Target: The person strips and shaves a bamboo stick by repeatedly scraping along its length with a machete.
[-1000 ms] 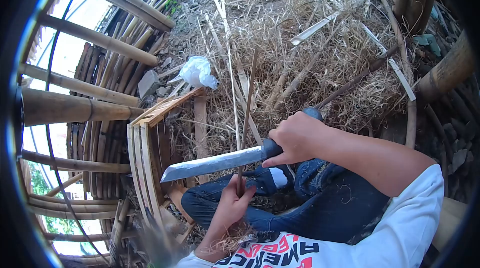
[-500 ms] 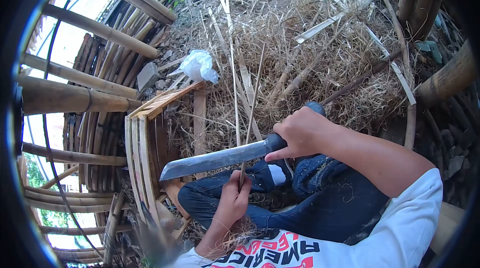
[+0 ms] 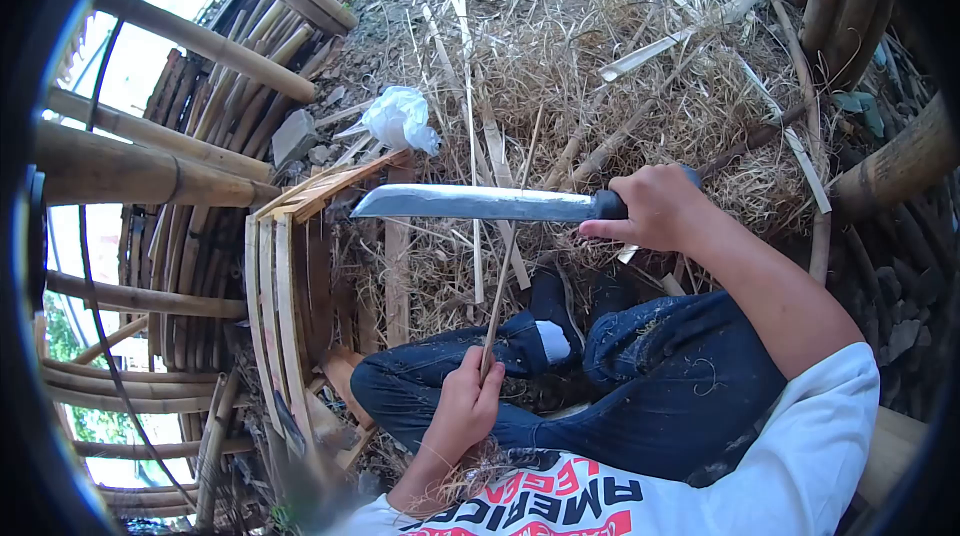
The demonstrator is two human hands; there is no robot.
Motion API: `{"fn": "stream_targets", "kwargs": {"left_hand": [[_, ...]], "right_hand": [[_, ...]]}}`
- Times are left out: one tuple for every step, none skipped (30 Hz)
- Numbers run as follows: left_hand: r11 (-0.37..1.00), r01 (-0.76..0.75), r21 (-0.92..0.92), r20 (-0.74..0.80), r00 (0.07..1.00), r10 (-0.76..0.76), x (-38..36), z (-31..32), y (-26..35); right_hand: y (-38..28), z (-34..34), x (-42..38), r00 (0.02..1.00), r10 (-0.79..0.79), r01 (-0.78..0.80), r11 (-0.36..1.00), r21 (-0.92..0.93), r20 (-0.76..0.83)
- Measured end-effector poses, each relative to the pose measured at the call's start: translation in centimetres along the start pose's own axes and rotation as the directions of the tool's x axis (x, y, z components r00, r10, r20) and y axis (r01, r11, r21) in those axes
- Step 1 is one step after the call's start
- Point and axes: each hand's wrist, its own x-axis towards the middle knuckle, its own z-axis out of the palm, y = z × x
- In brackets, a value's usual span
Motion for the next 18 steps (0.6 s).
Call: {"fn": "stream_targets", "kwargs": {"left_hand": [[1.000,0.000,-0.005,0.001,1.000,0.000,-0.1,0.1,-0.2],[1.000,0.000,0.007,0.005,1.000,0.000,-0.2,0.1,-0.3],[1.000,-0.003,0.020,0.012,1.000,0.002,-0.2,0.1,-0.4],[1.000,-0.009,0.017,0.021,1.000,0.009,-0.5,0.2,-0.4],[1.000,0.002,0.022,0.036,0.999,-0.003,-1.0,0.1,-0.6],[0.999,0.014,0.030,0.052,0.999,-0.015,-1.5,0.1,-0.8],[0.999,0.009,0.037,0.059,0.998,-0.011,-2.1,0.0,-1.0],[1.000,-0.002,0.011,0.053,0.999,0.001,-2.8,-0.1,-1.2],[1.000,-0.012,-0.015,0.046,0.999,0.013,-3.3,-0.2,-1.1],[1.000,-0.009,-0.025,0.039,0.999,0.010,-3.7,-0.6,-0.8],[1.000,-0.008,-0.023,0.040,0.999,0.009,-3.7,-0.8,-0.6],[1.000,-0.003,-0.028,0.029,1.000,0.004,-3.4,-1.2,-0.4],[0.999,0.002,-0.035,0.013,1.000,-0.001,-3.0,-1.5,-0.2],[1.000,0.018,-0.010,-0.002,1.000,-0.018,-2.4,-1.8,0.0],[1.000,0.015,-0.018,-0.018,1.000,-0.015,-1.9,-1.9,-0.4],[1.000,0.021,0.004,-0.023,1.000,-0.021,-1.1,-1.7,-1.2],[0.999,0.027,0.025,-0.024,0.999,-0.027,-0.5,-1.5,-1.8],[0.998,0.060,0.014,-0.006,0.998,-0.060,-0.2,-1.4,-1.9]], "right_hand": [[0.1,-0.1,0.0,1.000,0.006,-0.006,0.999,-0.048,0.011],[0.0,-0.3,0.0,1.000,0.023,-0.022,0.998,-0.061,0.015],[0.4,-0.5,0.0,0.999,0.031,-0.030,0.997,-0.066,0.015],[0.8,-0.5,0.1,0.994,0.110,-0.110,0.993,-0.041,-0.013],[1.4,-0.5,0.3,0.981,0.188,-0.189,0.982,-0.011,-0.040],[2.5,-0.4,0.3,0.965,0.261,-0.259,0.965,0.040,-0.039],[3.6,-0.4,0.1,0.962,0.269,-0.267,0.963,0.045,-0.042],[4.6,-0.4,-0.1,0.944,0.321,-0.310,0.943,0.123,-0.076],[5.3,-0.2,-0.5,0.922,0.373,-0.348,0.916,0.202,-0.105],[5.6,-0.1,-1.0,0.919,0.379,-0.352,0.913,0.207,-0.106],[5.9,-0.2,-1.5,0.899,0.431,-0.406,0.886,0.225,-0.075],[5.8,-0.4,-1.6,0.878,0.476,-0.453,0.858,0.240,-0.044],[5.4,-0.6,-1.6,0.883,0.467,-0.444,0.863,0.239,-0.046],[4.8,-0.8,-1.6,0.872,0.483,-0.454,0.857,0.243,-0.074],[4.5,-1.1,-1.6,0.861,0.498,-0.462,0.852,0.245,-0.106],[4.7,-0.8,-1.2,0.856,0.492,-0.453,0.862,0.226,-0.160],[4.6,-0.8,-1.0,0.860,0.483,-0.446,0.869,0.216,-0.167],[4.6,-1.0,-0.9,0.850,0.492,-0.429,0.853,0.297,-0.187]]}}
